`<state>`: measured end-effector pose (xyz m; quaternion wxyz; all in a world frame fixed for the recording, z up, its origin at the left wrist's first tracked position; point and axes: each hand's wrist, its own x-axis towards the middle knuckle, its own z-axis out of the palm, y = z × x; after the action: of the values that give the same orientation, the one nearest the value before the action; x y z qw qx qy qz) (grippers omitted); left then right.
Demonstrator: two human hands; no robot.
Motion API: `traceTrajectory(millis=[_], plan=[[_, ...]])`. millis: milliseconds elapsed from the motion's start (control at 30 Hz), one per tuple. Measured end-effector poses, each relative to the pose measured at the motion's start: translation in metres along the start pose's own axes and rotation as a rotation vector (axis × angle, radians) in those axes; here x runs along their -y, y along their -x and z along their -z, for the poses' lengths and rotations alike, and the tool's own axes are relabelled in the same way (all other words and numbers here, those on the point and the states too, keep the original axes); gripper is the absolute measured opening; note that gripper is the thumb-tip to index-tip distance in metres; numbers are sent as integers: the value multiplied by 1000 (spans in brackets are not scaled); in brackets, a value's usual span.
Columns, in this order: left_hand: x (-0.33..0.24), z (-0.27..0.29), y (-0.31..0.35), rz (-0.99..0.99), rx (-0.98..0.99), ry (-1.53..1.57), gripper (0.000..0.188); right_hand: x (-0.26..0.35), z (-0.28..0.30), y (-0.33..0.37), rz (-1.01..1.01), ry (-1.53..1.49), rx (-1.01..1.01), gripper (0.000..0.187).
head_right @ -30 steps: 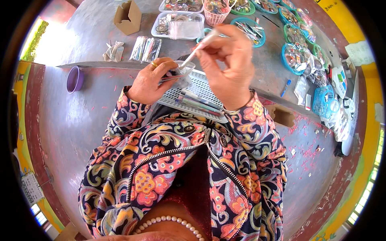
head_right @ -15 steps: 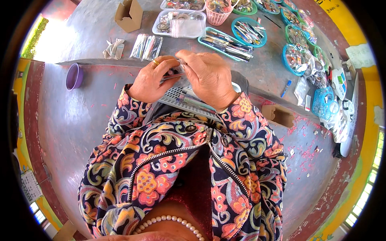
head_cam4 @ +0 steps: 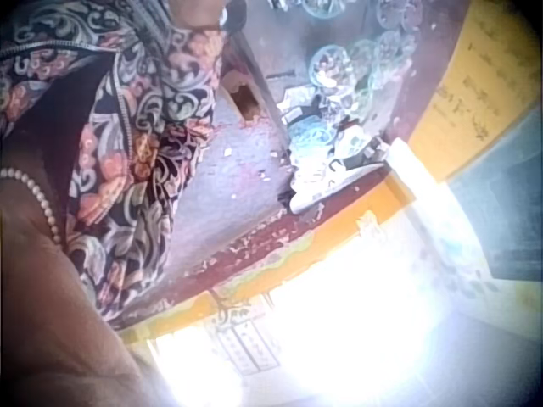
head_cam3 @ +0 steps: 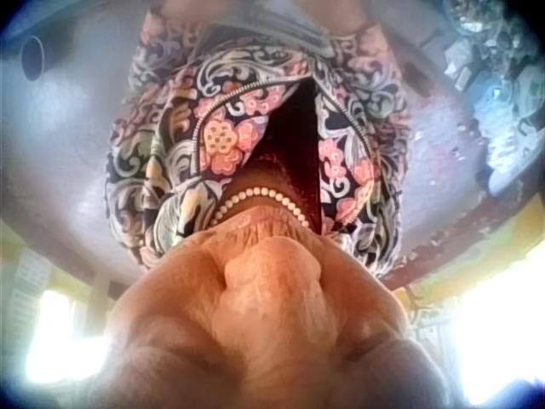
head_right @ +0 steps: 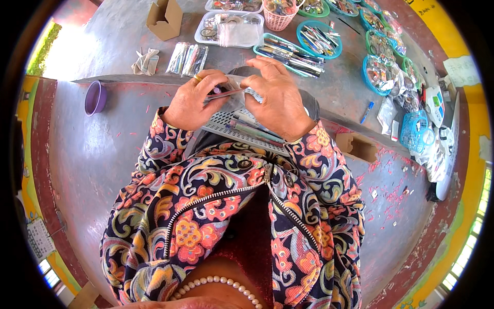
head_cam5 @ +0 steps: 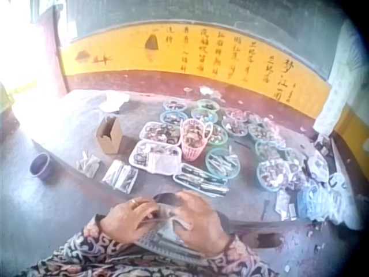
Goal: The person sits at a table and organizes various stationery items. They pick up pens and markers from a white plastic basket, inspect them, and place them into a clear plastic container. The person also handles small plastic bags and other items on the table.
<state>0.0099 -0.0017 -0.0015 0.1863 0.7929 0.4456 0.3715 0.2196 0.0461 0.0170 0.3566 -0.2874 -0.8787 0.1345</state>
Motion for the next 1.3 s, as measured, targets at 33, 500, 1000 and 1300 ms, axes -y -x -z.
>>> traceTrajectory(millis=[33,500,1000,1300], plan=[[1,0,0,-1,-1,2,32,-1,0,0,4,-4,26,16],[0,1,1,17,14,24,36,5,6,1,15,-216,107,15],[-2,7,-3,-100,102,-35,35,4,6,3,-19,-251,124,12],[1,3,-2,-70,77,37,32,2,9,7,-134,-309,53,15]])
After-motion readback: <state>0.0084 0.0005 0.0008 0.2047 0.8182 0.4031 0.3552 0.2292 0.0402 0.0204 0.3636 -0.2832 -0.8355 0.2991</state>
